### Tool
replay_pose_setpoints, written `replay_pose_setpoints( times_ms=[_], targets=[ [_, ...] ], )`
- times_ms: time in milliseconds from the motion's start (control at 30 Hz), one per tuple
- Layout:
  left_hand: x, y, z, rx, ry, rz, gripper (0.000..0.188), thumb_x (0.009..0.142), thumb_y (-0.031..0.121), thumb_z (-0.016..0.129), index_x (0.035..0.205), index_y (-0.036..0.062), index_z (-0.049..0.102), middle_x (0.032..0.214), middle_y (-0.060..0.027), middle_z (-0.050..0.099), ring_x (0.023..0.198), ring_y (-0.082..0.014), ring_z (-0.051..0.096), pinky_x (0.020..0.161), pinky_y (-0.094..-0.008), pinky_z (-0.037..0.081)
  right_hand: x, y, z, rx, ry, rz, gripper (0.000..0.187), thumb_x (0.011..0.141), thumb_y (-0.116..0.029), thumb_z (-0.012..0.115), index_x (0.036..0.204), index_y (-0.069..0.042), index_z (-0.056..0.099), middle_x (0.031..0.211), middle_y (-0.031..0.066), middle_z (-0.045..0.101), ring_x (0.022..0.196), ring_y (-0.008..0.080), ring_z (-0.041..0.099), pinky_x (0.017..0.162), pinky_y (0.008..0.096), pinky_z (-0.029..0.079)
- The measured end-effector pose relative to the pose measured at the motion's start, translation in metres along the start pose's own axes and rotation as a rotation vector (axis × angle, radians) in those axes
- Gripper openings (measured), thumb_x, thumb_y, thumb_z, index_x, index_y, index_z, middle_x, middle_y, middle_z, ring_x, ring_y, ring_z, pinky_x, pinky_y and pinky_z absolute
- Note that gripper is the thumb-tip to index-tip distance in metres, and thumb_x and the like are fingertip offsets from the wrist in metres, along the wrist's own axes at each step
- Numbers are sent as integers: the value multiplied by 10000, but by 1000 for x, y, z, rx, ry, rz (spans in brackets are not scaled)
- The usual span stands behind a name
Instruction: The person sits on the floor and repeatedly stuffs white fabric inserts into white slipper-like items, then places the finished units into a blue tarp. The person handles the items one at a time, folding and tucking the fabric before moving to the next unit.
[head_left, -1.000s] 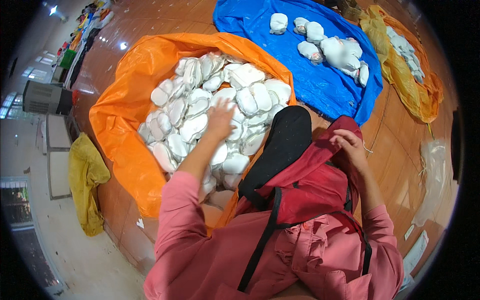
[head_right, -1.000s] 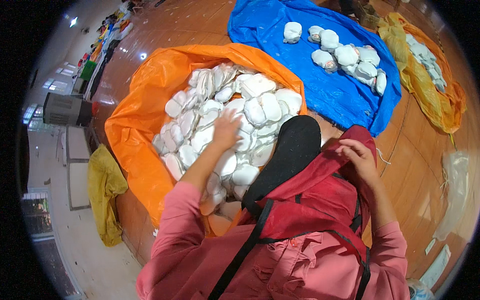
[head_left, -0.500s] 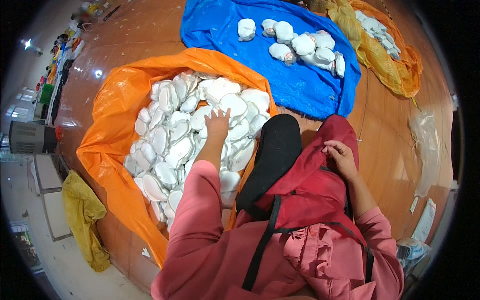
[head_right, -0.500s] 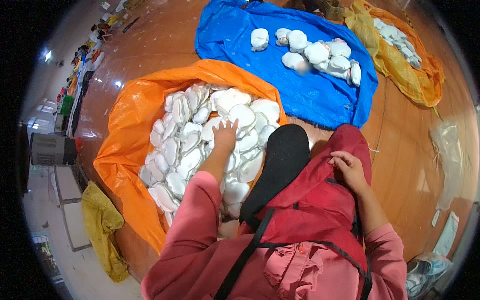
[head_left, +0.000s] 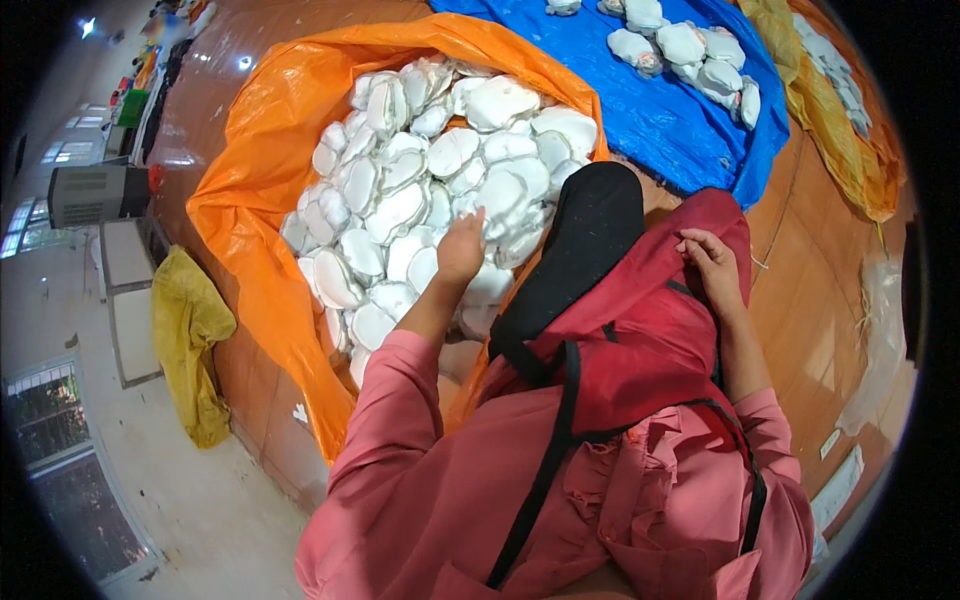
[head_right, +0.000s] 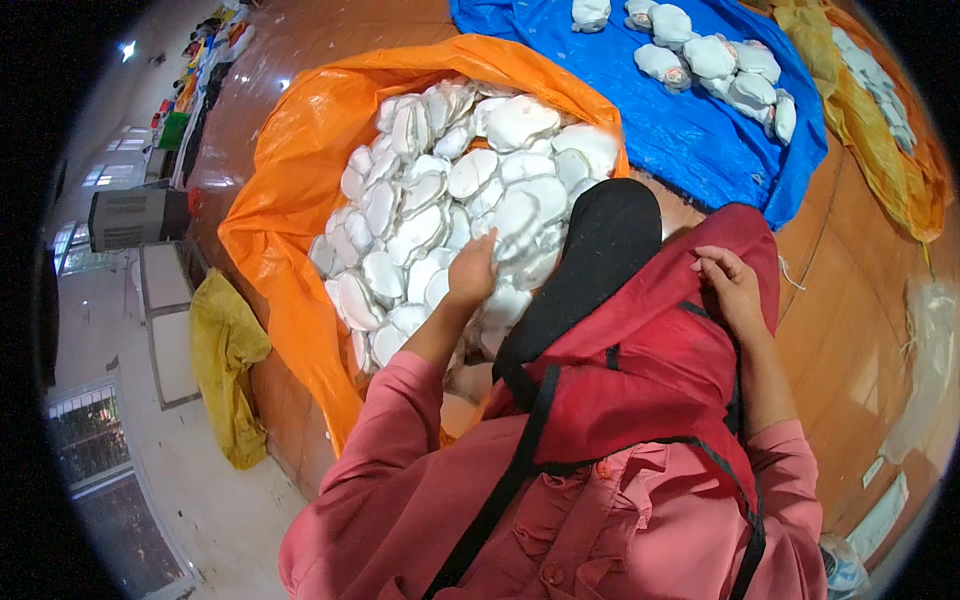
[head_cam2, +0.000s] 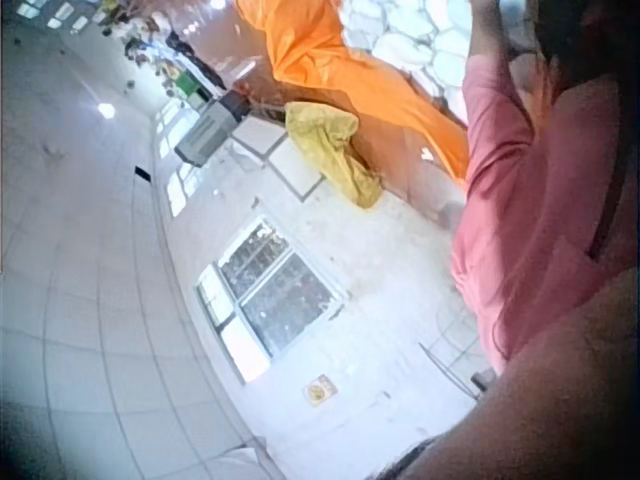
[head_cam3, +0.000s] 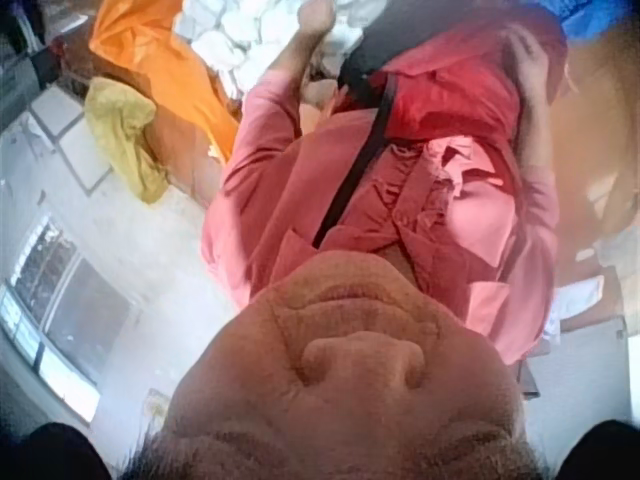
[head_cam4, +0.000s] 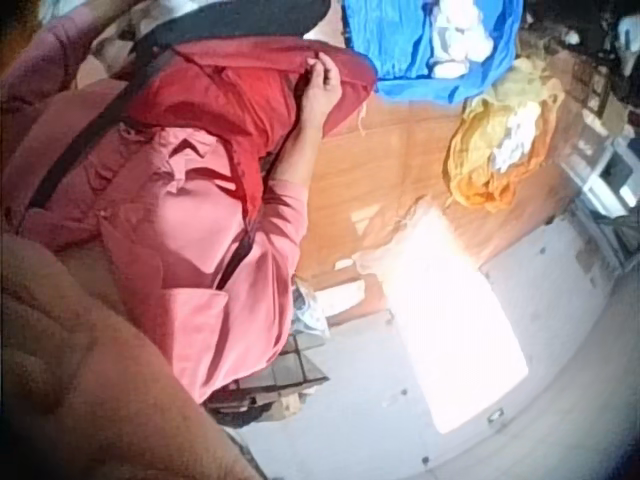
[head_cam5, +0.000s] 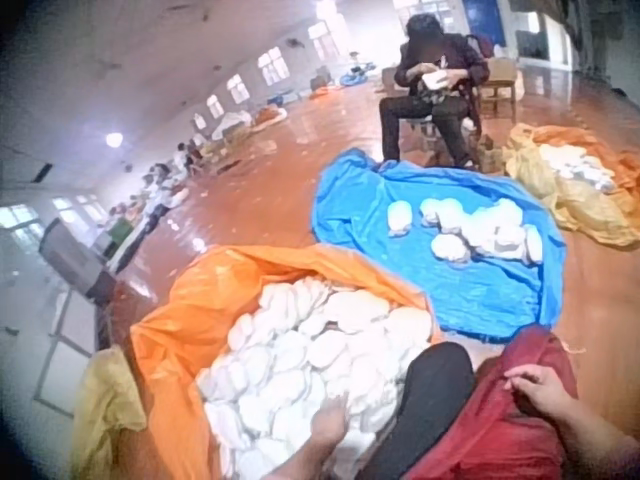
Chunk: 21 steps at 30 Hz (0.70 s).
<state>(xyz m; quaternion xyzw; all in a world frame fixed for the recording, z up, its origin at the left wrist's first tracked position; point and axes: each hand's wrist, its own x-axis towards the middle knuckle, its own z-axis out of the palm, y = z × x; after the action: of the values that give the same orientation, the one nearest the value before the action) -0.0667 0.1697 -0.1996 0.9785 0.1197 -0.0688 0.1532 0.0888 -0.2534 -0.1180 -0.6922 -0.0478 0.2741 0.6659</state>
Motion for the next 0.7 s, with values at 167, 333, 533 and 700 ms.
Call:
replay_pose_setpoints(
  times_ms=[167,333,533,700],
  targets=[
    [-19,3,-41,241,189,-192,673,803,116,628,1424,149,372,1358,-155,486,1251,-365,439,1035,-445,368,5,-1,0,-8,-5,15,201,960,-97,528,1124,-31,624,923,4,650,801,64,549,727,205,440],
    [-36,20,-38,395,36,-394,687,791,185,671,1417,171,390,1476,-154,334,1376,-364,264,1054,-590,267,2,5,-8,39,21,-10,212,963,-103,516,1131,-34,625,929,5,651,810,64,555,732,201,441],
    [-18,30,32,-28,36,75,730,756,209,702,1396,57,384,1326,-227,472,1254,-378,423,1029,-442,360,-4,2,-15,48,53,-53,219,967,-115,509,1134,-34,624,946,13,652,829,69,566,743,204,449],
    [3,68,44,-80,-217,-291,687,746,190,693,1353,24,419,1066,-213,633,1012,-359,603,890,-424,465,-11,7,-18,36,92,-40,214,961,-119,520,1128,-33,624,940,16,654,834,75,576,729,207,462]
  ],
)
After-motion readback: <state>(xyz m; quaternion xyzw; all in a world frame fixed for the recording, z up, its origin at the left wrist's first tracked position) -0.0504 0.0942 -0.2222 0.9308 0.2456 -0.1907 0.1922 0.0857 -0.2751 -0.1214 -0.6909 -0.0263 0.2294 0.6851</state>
